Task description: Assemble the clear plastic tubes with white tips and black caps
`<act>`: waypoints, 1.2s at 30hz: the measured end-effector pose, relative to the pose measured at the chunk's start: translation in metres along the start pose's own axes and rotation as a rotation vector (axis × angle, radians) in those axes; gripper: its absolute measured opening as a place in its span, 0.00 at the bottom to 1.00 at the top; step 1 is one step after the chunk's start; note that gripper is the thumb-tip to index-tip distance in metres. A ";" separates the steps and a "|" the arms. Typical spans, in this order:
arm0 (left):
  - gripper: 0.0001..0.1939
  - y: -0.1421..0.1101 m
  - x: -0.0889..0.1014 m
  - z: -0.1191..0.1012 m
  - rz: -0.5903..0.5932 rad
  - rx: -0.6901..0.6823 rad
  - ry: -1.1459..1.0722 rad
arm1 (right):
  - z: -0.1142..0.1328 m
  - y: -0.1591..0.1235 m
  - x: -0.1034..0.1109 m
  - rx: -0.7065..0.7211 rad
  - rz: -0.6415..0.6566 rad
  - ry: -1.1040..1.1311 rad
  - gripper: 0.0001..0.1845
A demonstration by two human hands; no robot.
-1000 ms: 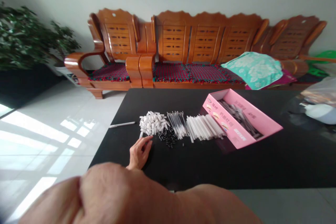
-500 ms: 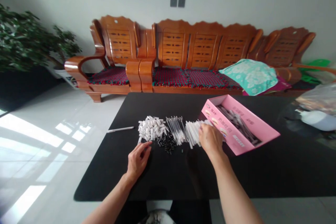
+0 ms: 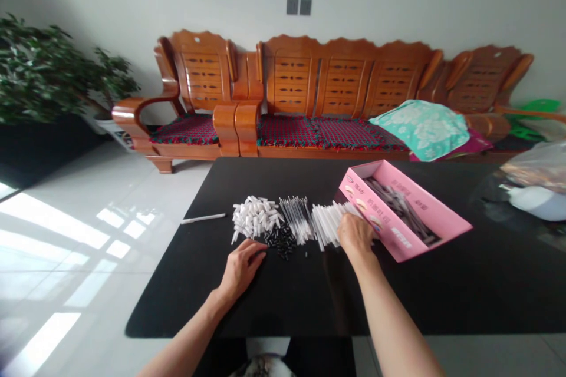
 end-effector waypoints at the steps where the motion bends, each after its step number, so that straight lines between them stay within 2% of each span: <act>1: 0.10 0.002 -0.006 -0.002 0.037 -0.011 -0.003 | -0.001 0.000 0.004 -0.026 -0.026 0.073 0.12; 3: 0.11 0.007 -0.018 -0.005 0.099 -0.037 0.004 | -0.001 -0.003 0.008 -0.066 -0.005 0.351 0.11; 4: 0.11 0.008 -0.024 -0.006 0.123 -0.049 0.014 | 0.001 -0.007 0.007 -0.080 0.052 0.554 0.11; 7: 0.13 0.010 -0.039 -0.007 0.187 -0.093 0.055 | 0.014 -0.028 -0.007 -0.109 0.371 1.210 0.13; 8: 0.13 0.010 -0.043 -0.007 0.204 -0.109 0.066 | 0.021 -0.037 -0.012 -0.109 0.481 1.364 0.14; 11: 0.10 0.010 -0.049 -0.009 0.241 -0.141 0.072 | 0.037 -0.061 -0.025 -0.101 0.671 1.610 0.15; 14: 0.09 0.012 -0.047 -0.012 0.237 -0.127 0.027 | 0.046 -0.075 -0.034 -0.117 0.719 1.730 0.15; 16: 0.08 0.014 -0.040 -0.013 0.172 -0.078 -0.049 | 0.050 -0.080 -0.036 -0.137 0.722 1.784 0.14; 18: 0.07 0.016 -0.030 -0.010 0.059 0.026 -0.165 | 0.055 -0.085 -0.034 -0.139 0.717 1.822 0.14; 20: 0.06 0.016 -0.022 -0.003 -0.043 0.186 -0.346 | 0.061 -0.090 -0.029 -0.116 0.707 1.845 0.14; 23: 0.14 0.014 -0.019 0.005 -0.135 0.392 -0.690 | 0.071 -0.096 -0.018 -0.072 0.669 1.864 0.14; 25: 0.16 0.014 -0.017 0.006 -0.184 0.447 -0.856 | 0.077 -0.100 -0.011 -0.049 0.639 1.862 0.14; 30: 0.19 0.015 -0.017 0.011 -0.260 0.559 -1.083 | 0.090 -0.103 -0.008 -0.073 0.571 1.854 0.14; 33: 0.18 0.016 -0.019 0.018 -0.262 0.613 -1.081 | 0.096 -0.104 -0.012 -0.092 0.559 1.840 0.15; 36: 0.12 0.019 -0.013 0.027 -0.248 0.565 -0.776 | 0.097 -0.103 -0.021 -0.123 0.536 1.819 0.15</act>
Point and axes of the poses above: each hand's wrist, its own y-axis towards the middle knuckle, its own x-axis out of the back of the hand, z = x × y, the point moved 6 cm from there along y, towards the middle knuckle, and after that the axes turned 10 degrees about -x, right-handed, at the moved point
